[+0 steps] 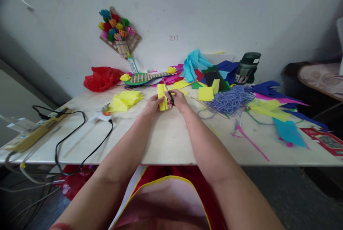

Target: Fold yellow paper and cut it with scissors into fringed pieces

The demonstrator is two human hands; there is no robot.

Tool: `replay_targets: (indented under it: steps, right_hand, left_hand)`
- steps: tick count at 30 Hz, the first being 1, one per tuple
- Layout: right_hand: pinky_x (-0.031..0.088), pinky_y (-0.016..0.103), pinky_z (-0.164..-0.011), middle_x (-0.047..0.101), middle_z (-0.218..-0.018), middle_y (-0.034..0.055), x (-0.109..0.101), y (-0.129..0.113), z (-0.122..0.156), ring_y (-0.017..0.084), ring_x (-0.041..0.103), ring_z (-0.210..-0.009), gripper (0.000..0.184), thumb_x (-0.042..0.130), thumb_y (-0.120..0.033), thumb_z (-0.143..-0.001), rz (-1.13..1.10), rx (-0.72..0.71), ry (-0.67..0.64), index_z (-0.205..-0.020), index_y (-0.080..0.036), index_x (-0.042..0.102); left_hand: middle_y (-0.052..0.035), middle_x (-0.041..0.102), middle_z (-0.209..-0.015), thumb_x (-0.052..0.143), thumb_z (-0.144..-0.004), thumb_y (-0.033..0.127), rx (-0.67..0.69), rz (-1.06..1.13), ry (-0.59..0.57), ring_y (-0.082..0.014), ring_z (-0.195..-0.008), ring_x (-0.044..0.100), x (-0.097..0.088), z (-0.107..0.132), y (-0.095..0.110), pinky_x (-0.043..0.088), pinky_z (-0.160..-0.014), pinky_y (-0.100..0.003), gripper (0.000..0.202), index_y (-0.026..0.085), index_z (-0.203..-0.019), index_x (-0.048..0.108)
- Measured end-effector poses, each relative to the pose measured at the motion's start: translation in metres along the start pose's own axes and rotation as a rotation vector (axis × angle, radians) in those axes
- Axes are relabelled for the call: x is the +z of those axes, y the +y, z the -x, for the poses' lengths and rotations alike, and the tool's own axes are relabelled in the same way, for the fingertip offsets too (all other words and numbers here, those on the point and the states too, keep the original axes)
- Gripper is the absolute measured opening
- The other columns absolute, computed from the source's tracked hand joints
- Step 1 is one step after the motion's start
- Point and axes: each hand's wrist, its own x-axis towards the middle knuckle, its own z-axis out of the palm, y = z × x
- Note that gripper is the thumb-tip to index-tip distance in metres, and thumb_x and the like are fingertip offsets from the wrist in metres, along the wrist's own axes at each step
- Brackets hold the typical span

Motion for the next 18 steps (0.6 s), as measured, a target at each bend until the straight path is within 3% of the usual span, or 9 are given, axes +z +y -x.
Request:
replay_targets:
  steps: [3, 6, 9, 12, 15, 18]
  right_hand:
    - [0.034, 0.019, -0.03, 0.049, -0.04, -0.0075, 0.0, 0.0, -0.002, 0.007, 0.041, -0.028, 0.031, 0.065, -0.038, -0.063, 0.031, -0.006, 0.069, -0.081, -0.016, 0.053]
    - [0.037, 0.02, -0.033, 0.051, -0.044, -0.0053, -0.003, 0.0, -0.005, 0.009, 0.045, -0.031, 0.033, 0.063, -0.041, -0.063, 0.16, 0.003, 0.216, -0.083, -0.015, 0.055]
    - [0.042, 0.023, -0.042, 0.059, -0.055, -0.0001, -0.012, 0.001, -0.01, 0.011, 0.053, -0.041, 0.035, 0.059, -0.045, -0.065, 0.423, 0.007, 0.379, -0.085, -0.016, 0.059]
    - [0.045, 0.027, -0.057, 0.064, -0.07, 0.0051, -0.024, 0.003, -0.011, 0.017, 0.06, -0.062, 0.035, 0.056, -0.047, -0.067, 0.827, 0.007, 0.488, -0.086, -0.018, 0.063]
    - [0.043, 0.03, -0.067, 0.066, -0.081, 0.0091, -0.034, 0.003, -0.01, 0.023, 0.06, -0.081, 0.035, 0.054, -0.048, -0.069, 1.164, 0.009, 0.509, -0.087, -0.02, 0.065]
    - [0.042, 0.03, -0.067, 0.066, -0.086, 0.0113, -0.038, 0.0, -0.007, 0.024, 0.059, -0.084, 0.035, 0.05, -0.044, -0.073, 1.336, 0.094, 0.45, -0.093, -0.019, 0.065]
  left_hand:
    - [-0.0101, 0.066, -0.077, 0.064, -0.066, 0.023, -0.001, -0.002, -0.014, -0.0204, -0.065, 0.063, -0.001, 0.0, 0.0, 0.049, -0.063, -0.035, 0.026, 0.011, -0.087, 0.054]
    - [-0.0119, 0.066, -0.082, 0.063, -0.067, 0.024, -0.004, -0.015, 0.005, -0.0192, -0.063, 0.062, -0.002, 0.0, 0.0, 0.049, -0.059, -0.033, 0.027, 0.011, -0.088, 0.053]
    - [-0.0112, 0.065, -0.085, 0.063, -0.066, 0.026, 0.001, -0.021, 0.052, -0.0172, -0.062, 0.061, -0.004, 0.0, 0.0, 0.049, -0.058, -0.032, 0.028, 0.012, -0.088, 0.053]
    - [-0.0086, 0.065, -0.083, 0.064, -0.065, 0.026, 0.0, -0.028, 0.118, -0.015, -0.061, 0.059, -0.005, -0.002, -0.001, 0.048, -0.058, -0.03, 0.025, 0.013, -0.085, 0.055]
    - [-0.0056, 0.064, -0.078, 0.066, -0.062, 0.026, 0.007, -0.022, 0.175, -0.014, -0.062, 0.058, -0.007, -0.005, -0.003, 0.047, -0.059, -0.028, 0.025, 0.014, -0.081, 0.057]
    - [-0.0043, 0.063, -0.074, 0.068, -0.058, 0.029, 0.012, -0.006, 0.182, -0.0138, -0.061, 0.056, -0.009, -0.007, -0.006, 0.046, -0.057, -0.028, 0.027, 0.014, -0.079, 0.058]
